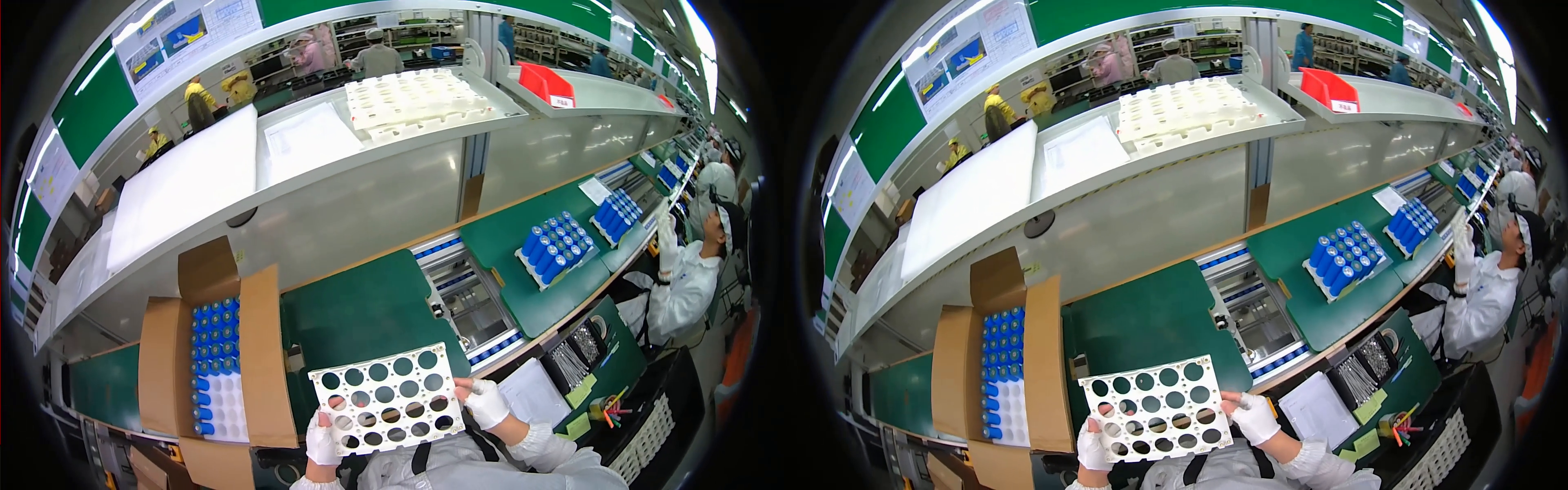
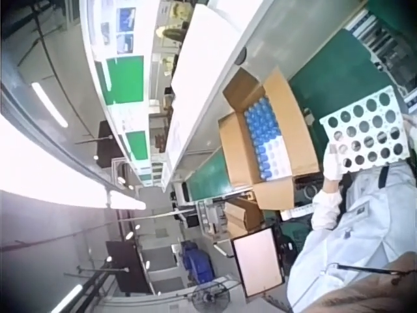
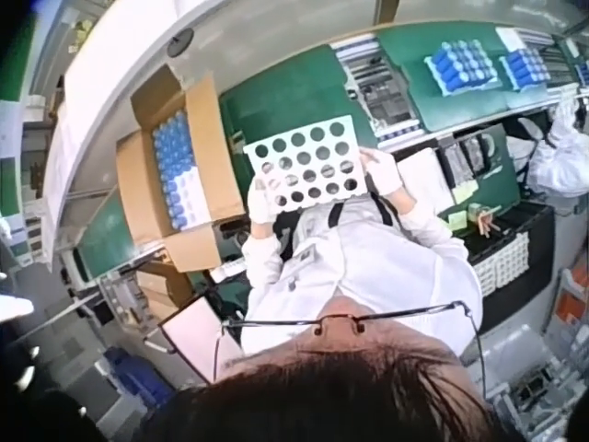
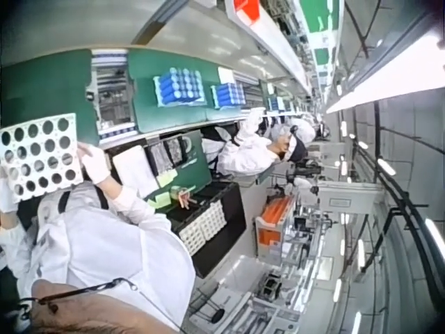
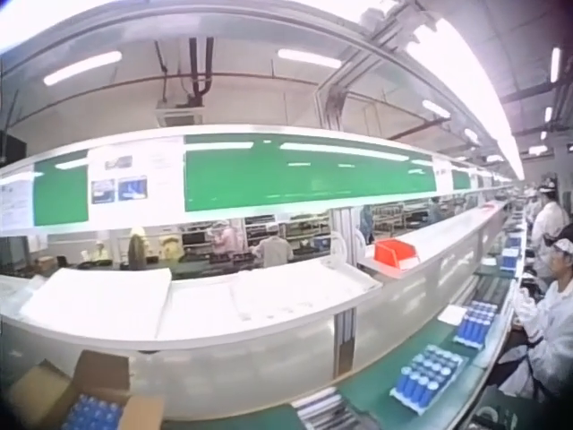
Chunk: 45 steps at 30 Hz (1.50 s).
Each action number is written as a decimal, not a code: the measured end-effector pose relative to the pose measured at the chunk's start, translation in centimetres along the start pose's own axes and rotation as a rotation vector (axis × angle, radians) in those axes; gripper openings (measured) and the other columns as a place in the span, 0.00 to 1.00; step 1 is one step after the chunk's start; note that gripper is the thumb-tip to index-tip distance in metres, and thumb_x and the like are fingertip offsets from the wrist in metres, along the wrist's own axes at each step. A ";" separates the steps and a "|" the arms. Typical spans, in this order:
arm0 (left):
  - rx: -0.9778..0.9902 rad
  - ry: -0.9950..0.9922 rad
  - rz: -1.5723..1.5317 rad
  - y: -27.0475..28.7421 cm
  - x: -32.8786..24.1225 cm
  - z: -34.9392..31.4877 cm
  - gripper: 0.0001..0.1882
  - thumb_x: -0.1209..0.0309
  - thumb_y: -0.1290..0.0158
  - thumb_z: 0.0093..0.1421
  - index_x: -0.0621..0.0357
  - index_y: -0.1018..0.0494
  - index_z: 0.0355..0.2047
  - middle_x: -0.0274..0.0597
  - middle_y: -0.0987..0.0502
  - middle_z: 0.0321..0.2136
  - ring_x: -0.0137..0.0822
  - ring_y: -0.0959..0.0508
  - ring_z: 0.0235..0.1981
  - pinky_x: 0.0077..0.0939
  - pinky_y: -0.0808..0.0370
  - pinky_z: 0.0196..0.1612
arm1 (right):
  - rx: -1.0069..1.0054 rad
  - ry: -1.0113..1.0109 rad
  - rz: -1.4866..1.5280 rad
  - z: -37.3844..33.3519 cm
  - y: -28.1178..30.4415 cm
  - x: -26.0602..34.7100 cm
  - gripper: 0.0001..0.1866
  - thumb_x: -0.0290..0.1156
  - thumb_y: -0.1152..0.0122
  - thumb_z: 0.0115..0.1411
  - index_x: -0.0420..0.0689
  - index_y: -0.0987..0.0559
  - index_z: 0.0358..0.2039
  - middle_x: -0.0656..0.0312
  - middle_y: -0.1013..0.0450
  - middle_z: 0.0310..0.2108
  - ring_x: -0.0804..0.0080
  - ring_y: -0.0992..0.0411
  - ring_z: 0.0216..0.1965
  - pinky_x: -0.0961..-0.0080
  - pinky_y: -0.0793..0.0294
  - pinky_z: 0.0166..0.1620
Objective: The person scans battery cells from a box and places them into a tray, then prints and applies a label to a cell. After handling a white plastic frame, they continue transferring more battery cells from the box into the tray by hand.
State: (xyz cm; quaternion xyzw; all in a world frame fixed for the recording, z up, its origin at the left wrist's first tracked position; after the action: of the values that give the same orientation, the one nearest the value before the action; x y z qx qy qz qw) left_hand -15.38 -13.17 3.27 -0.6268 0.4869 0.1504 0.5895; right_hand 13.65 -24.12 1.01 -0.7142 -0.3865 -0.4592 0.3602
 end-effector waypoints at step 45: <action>0.013 0.154 -0.110 2.4 1.1 0.7 0.23 0.59 0.61 0.70 0.64 0.36 0.57 0.52 0.29 0.53 0.46 0.24 0.50 0.40 0.25 0.52 | -0.114 -0.147 0.195 1.1 -2.3 -2.9 0.15 0.32 0.41 0.64 0.33 0.22 0.45 0.60 0.22 0.38 0.79 0.26 0.36 0.83 0.26 0.40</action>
State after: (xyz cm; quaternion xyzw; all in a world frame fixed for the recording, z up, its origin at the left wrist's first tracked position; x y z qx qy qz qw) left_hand -16.50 -12.61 0.87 -0.6584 0.4966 0.0659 0.5617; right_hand 11.22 -22.75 -1.70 -0.7995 -0.3139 -0.3893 0.3328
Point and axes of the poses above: each hand's wrist, its own z-axis towards the middle knuckle, its own y-axis out of the back of the hand, x = y × z, the point moved 10 cm from there along z, towards the middle knuckle
